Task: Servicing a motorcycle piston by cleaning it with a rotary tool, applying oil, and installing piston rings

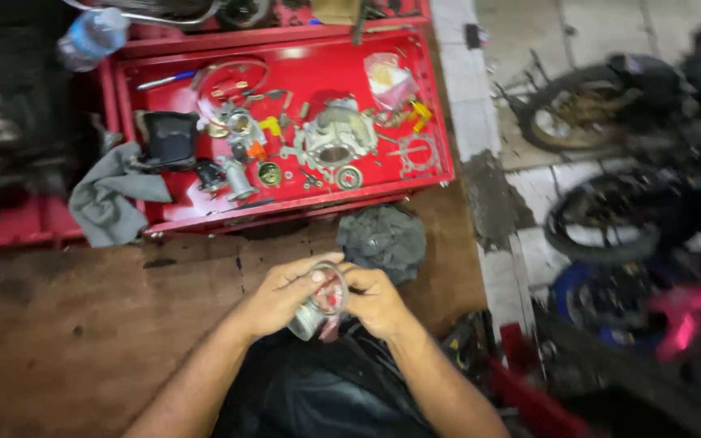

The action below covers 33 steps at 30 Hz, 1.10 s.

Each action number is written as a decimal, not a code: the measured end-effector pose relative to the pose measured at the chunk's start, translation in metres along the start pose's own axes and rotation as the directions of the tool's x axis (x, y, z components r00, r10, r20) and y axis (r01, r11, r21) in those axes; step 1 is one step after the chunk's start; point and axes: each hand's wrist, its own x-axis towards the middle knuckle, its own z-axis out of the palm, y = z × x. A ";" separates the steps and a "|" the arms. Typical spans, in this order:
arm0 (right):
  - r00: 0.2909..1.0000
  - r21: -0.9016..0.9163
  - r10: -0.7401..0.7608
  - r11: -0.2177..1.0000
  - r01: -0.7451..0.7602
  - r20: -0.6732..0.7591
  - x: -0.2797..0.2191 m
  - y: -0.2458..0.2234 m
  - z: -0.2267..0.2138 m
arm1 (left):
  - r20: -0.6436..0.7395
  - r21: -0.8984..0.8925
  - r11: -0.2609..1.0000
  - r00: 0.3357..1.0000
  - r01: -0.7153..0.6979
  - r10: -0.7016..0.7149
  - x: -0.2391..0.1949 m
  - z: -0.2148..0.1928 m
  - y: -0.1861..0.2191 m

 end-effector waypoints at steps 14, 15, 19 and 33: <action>0.832 0.278 0.383 0.916 -0.288 -0.400 -0.047 0.042 -0.159 | -0.283 -0.256 0.938 0.910 0.234 -0.304 -0.005 0.010 -0.056; 0.831 0.276 0.391 0.914 -0.298 -0.397 -0.054 0.053 -0.181 | -0.287 -0.264 0.936 0.907 0.233 -0.307 -0.006 0.014 -0.054; 0.559 0.021 0.559 0.718 -0.695 -0.613 -0.037 0.048 -0.204 | -0.460 -0.265 0.961 0.864 0.084 -0.203 -0.011 0.024 -0.044; 0.973 -0.492 0.190 0.864 -0.103 0.131 0.030 0.002 -0.070 | -0.481 -0.286 0.958 0.868 -0.023 -0.122 -0.016 0.039 -0.036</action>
